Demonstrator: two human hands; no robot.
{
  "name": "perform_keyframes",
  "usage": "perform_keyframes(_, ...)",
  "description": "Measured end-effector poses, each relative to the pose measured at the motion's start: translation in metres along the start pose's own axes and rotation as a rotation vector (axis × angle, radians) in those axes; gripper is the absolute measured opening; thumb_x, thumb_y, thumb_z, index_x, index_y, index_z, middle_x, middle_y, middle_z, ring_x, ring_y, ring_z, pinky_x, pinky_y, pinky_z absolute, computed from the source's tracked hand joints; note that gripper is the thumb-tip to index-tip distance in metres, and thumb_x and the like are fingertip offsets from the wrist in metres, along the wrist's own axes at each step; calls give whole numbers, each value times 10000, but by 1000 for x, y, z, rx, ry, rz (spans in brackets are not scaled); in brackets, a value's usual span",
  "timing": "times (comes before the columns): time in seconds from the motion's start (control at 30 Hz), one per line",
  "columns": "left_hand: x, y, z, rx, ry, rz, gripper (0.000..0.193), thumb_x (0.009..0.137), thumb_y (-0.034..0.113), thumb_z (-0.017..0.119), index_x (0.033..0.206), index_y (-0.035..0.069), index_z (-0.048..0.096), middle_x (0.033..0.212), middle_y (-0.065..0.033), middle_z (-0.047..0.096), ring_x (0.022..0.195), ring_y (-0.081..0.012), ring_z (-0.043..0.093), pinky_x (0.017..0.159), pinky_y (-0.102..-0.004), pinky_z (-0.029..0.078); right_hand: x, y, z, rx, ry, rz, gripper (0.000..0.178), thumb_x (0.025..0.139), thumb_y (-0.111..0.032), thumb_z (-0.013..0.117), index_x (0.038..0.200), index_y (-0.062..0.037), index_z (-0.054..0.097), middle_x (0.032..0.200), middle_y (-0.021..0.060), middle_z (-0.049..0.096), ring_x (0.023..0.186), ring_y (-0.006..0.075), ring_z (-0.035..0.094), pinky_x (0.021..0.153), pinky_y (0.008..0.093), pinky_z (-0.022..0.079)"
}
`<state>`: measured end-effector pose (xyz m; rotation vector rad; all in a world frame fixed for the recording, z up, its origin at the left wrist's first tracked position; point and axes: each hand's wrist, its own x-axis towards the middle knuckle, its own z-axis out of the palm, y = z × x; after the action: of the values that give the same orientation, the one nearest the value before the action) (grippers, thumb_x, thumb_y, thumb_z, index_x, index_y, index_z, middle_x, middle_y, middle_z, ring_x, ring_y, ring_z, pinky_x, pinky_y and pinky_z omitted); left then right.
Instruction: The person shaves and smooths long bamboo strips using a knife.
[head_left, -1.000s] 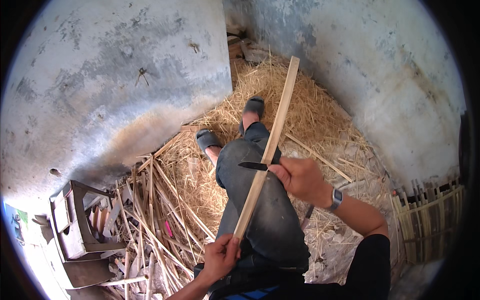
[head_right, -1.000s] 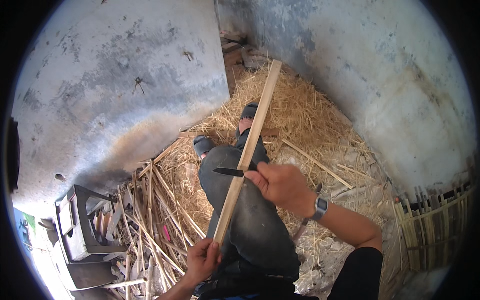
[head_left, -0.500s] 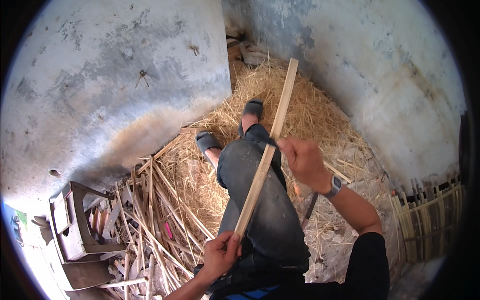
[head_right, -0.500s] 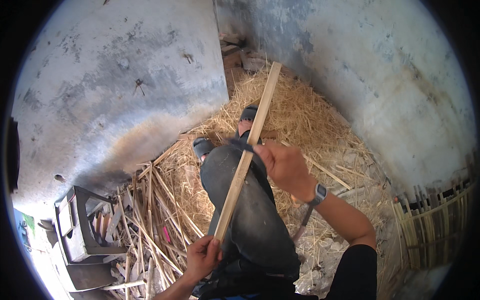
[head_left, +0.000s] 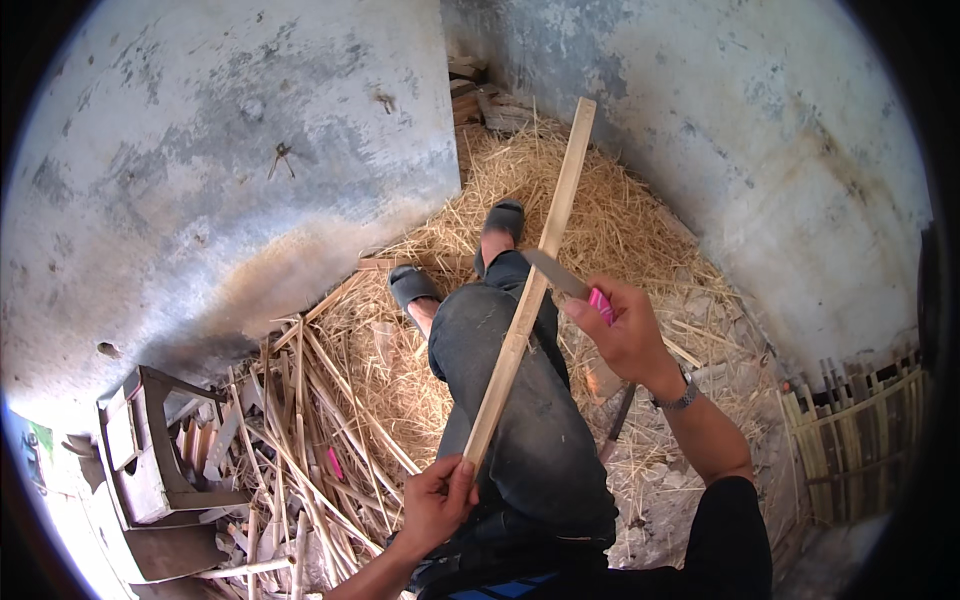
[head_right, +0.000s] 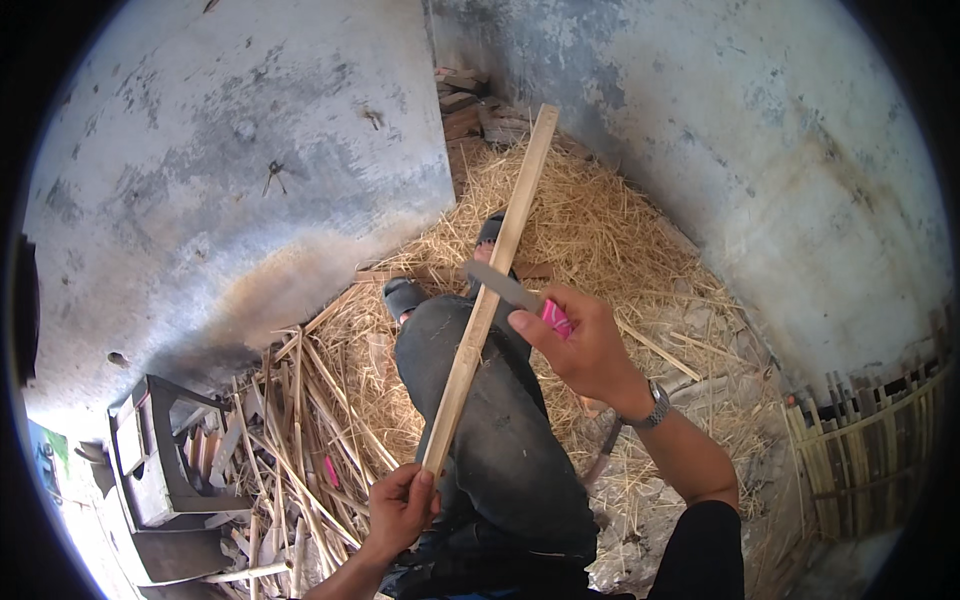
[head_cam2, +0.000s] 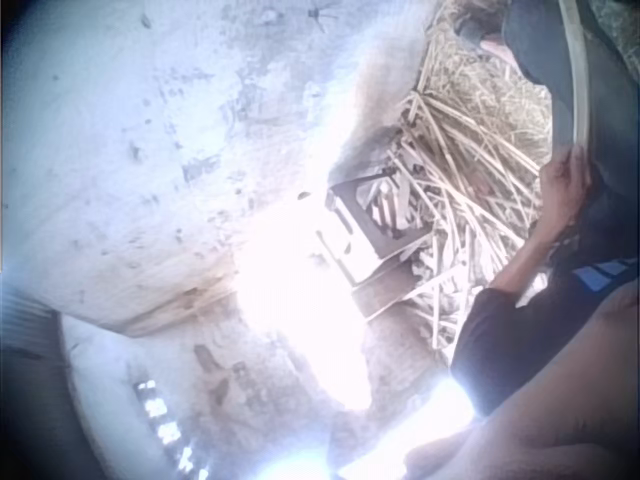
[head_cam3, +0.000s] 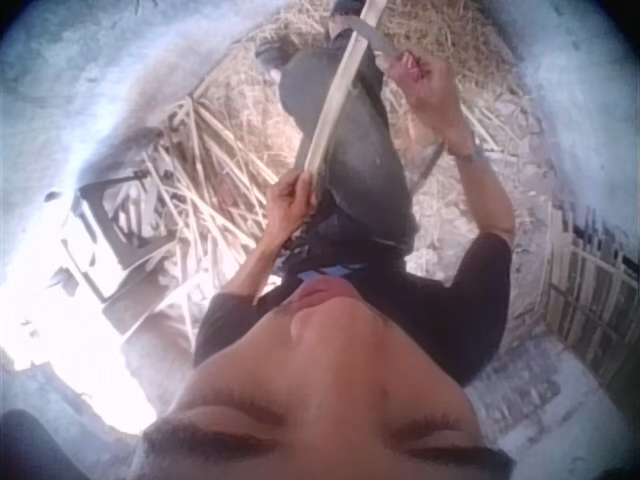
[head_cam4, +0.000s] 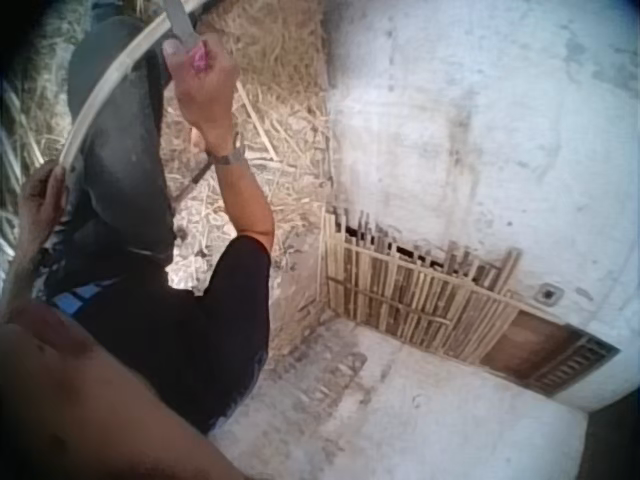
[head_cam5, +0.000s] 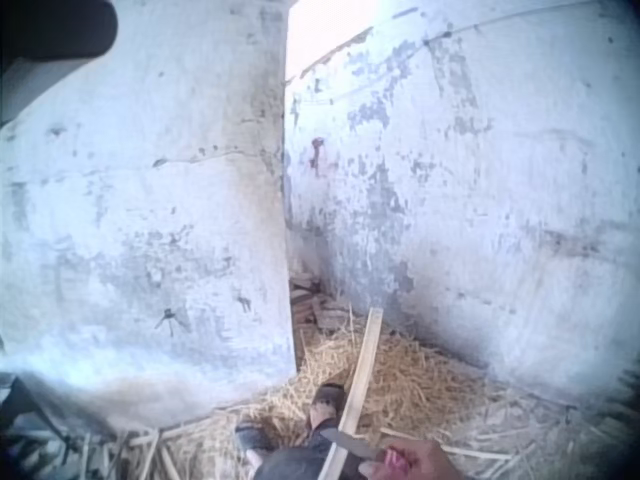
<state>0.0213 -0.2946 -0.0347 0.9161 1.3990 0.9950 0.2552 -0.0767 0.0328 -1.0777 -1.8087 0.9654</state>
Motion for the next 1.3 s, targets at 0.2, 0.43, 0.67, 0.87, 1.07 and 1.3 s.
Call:
perform_keyframes(0.2,-2,-11,2,23,41,20,260,1075,220,539,1072,-14,654,645,-5,601,483,-47,507,446,-208,386,11,-7,13,-139,56,-132,418,802,-356,888,796,-54,599,621,-39,472,574,61,422,516,262,351)
perform_keyframes(0.43,-7,-3,4,-4,67,-10,267,1080,215,533,962,11,657,643,20,594,502,-32,510,461,-208,377,39,5,3,-92,203,-19,374,876,-340,816,765,-54,602,578,-26,468,548,75,428,498,289,353)
perform_keyframes(0.67,-9,-10,2,95,91,54,250,1069,205,544,1054,-14,663,637,-15,618,492,-51,525,461,-212,407,71,28,-11,-253,264,-220,476,1037,-379,576,718,-25,578,515,40,419,473,138,388,471,355,316)
perform_keyframes(0.87,-9,-14,2,235,139,176,244,1064,207,554,1041,-5,672,621,-11,623,518,-59,563,479,-229,441,131,20,-31,-419,401,-283,495,1062,-393,525,764,-6,611,549,135,501,466,253,476,489,412,364)
perform_keyframes(1.07,-11,-7,5,388,169,246,226,1062,191,550,999,5,661,598,-18,621,533,-75,596,499,-250,471,141,34,-25,-471,366,-279,488,1066,-388,515,791,-6,643,583,179,543,476,308,501,501,437,384)
perform_keyframes(1.3,-5,-11,9,334,148,246,223,1066,188,544,1015,-4,645,603,-17,606,520,-66,565,482,-248,448,121,27,-16,-391,208,-283,502,1060,-354,537,734,17,627,541,171,497,457,269,469,485,428,367)
